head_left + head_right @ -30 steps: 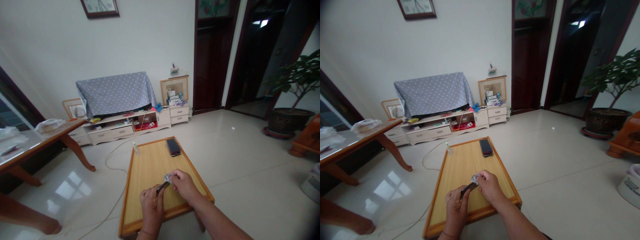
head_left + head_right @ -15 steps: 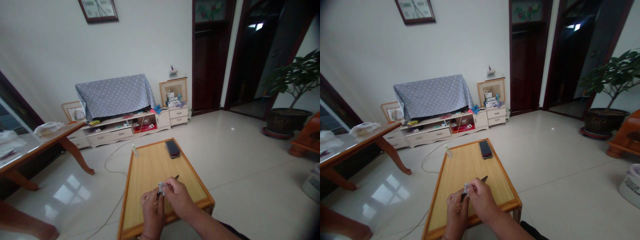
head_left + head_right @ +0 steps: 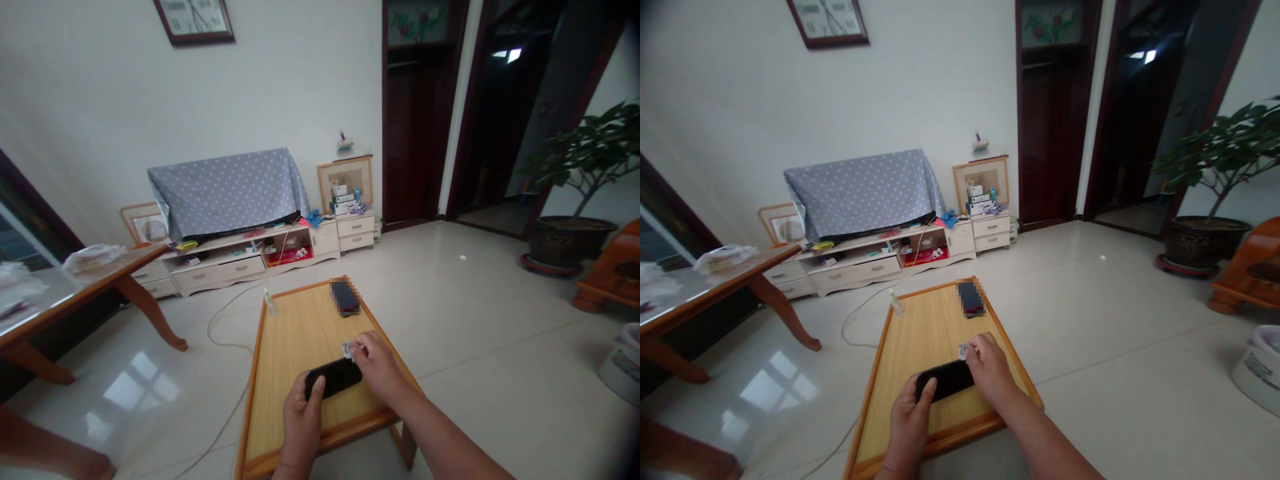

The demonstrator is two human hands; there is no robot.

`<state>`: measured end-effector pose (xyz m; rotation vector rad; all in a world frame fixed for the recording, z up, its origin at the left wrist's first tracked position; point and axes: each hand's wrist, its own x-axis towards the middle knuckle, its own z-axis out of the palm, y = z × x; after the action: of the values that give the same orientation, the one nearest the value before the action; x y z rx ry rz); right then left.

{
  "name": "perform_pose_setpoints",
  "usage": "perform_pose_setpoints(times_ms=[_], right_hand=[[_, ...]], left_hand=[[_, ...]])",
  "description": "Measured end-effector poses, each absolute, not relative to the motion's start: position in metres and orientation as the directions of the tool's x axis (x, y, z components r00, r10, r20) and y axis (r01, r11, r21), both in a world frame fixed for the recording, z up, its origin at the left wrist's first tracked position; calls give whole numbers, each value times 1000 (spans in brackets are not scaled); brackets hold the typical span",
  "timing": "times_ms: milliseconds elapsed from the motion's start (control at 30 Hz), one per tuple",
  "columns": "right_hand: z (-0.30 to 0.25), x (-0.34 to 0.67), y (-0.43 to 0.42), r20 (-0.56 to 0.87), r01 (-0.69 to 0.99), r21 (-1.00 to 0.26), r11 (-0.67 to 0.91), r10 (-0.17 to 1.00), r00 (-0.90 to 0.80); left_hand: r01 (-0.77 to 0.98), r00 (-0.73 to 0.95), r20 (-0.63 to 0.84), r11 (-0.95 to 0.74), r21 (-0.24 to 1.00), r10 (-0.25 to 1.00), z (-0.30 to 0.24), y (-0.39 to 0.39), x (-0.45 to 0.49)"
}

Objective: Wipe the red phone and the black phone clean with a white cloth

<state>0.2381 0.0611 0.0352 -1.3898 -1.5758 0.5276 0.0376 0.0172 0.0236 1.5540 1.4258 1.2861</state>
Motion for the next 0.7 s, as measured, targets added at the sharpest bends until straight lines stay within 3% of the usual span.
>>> perform_pose_setpoints(times_ms=[133,367,533,633,700], right_hand=[[42,226,44,336,473,-788,394,919,-206],[46,234,50,145,541,-770,339,918,-370],[45,236,57,118,484,-825,293,925,-360],[38,231,58,75,398,-904,159,973,-220],[32,226,60,14,251,-967,33,997,-78]], left_hand=[[209,24,156,-157,965,988,23,19,38],[190,21,130,-132,973,991,22,20,38],[144,-97,121,-106,984,988,14,27,39],[16,-183,82,-81,997,980,7,31,42],[45,-208,85,-77,996,974,2,32,45]])
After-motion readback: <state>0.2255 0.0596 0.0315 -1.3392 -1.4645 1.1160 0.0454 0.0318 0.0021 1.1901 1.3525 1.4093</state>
